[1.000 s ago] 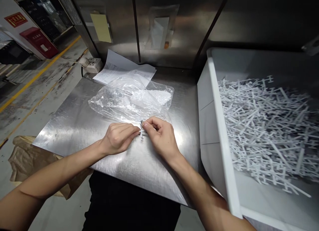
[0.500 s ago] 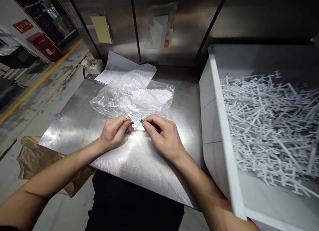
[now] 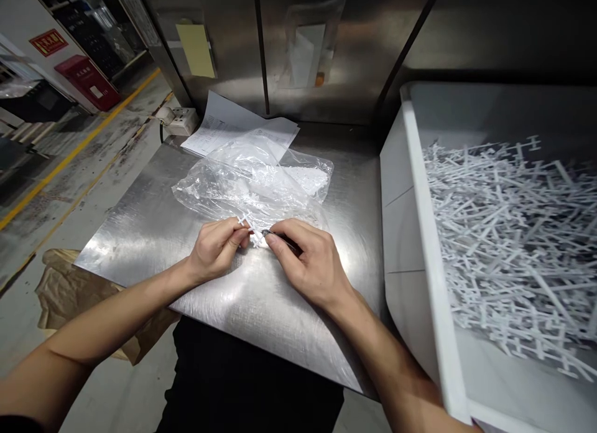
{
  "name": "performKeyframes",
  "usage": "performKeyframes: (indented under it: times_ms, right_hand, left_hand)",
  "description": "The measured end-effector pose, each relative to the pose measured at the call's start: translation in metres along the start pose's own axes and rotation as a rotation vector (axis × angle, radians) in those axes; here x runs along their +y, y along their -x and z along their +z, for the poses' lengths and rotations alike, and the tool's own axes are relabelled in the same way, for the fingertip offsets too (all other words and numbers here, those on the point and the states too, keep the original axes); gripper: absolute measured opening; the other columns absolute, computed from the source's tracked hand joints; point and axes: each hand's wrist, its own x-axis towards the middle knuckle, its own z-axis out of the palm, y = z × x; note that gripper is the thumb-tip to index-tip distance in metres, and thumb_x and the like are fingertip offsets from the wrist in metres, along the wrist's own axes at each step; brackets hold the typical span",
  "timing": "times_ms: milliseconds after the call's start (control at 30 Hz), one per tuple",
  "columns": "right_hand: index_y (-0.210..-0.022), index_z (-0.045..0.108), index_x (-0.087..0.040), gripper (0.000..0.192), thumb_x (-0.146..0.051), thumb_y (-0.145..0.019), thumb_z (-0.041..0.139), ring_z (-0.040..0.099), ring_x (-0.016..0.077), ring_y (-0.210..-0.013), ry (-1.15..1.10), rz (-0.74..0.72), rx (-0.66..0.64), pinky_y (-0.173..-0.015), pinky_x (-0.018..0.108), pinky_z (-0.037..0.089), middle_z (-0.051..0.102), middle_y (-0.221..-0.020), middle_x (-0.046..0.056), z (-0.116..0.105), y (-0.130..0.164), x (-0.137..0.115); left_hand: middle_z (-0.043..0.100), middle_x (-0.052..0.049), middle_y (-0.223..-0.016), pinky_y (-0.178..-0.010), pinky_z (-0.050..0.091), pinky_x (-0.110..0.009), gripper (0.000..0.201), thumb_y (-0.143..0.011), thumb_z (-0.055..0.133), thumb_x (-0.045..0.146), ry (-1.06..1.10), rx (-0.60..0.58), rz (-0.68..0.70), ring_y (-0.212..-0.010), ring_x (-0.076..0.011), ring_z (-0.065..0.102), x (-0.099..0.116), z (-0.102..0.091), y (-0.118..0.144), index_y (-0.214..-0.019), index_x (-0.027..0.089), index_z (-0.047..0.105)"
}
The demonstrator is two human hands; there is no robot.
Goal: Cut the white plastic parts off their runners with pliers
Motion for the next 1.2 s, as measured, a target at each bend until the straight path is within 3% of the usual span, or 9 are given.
performKeyframes:
  times_ms: [200, 567, 867, 1200]
  right_hand:
    - [-0.095, 0.074, -0.022, 0.019, -0.031, -0.108, 0.066, 0.065, 0.0156, -0.073, -0.001, 0.044, 0.026, -0.070, 0.031, 0.046, 0.074, -0.082, -0.001, 0.004, 0.001, 0.000]
    - [-0.084, 0.073, -0.021, 0.029, -0.039, -0.105, 0.066, 0.061, 0.0154, -0.071, -0.125, 0.277, 0.034, -0.064, 0.030, 0.042, 0.070, -0.076, -0.001, 0.015, 0.002, 0.008]
    - [-0.093, 0.074, -0.022, 0.020, -0.034, -0.107, 0.067, 0.063, 0.0145, -0.074, -0.122, 0.117, 0.036, -0.069, 0.030, 0.045, 0.072, -0.083, -0.002, 0.006, 0.002, -0.002]
    - [-0.095, 0.073, -0.022, 0.018, -0.033, -0.108, 0.067, 0.062, 0.0138, -0.071, -0.076, 0.079, -0.025, -0.067, 0.030, 0.044, 0.070, -0.079, -0.003, 0.005, 0.002, -0.006]
  left_hand:
    - [0.063, 0.003, -0.070, -0.062, 0.047, -0.024, 0.027, -0.114, 0.052, 0.018, 0.013, -0.018, -0.021, -0.059, -0.0105, 0.059, 0.001, 0.002, 0.001, -0.088, 0.020, 0.058]
    - [0.064, 0.004, -0.069, -0.062, 0.047, -0.022, 0.022, -0.115, 0.050, 0.023, 0.031, -0.051, -0.175, -0.058, -0.0095, 0.060, 0.001, 0.003, 0.001, -0.099, 0.019, 0.065]
    - [0.063, 0.003, -0.070, -0.062, 0.046, -0.023, 0.023, -0.115, 0.050, 0.024, 0.001, -0.034, -0.161, -0.058, -0.0095, 0.059, -0.001, 0.003, 0.002, -0.099, 0.018, 0.065]
    - [0.061, 0.004, -0.068, -0.060, 0.045, -0.023, 0.023, -0.115, 0.051, 0.022, -0.021, -0.030, -0.130, -0.056, -0.0095, 0.056, 0.001, 0.003, 0.001, -0.096, 0.019, 0.064]
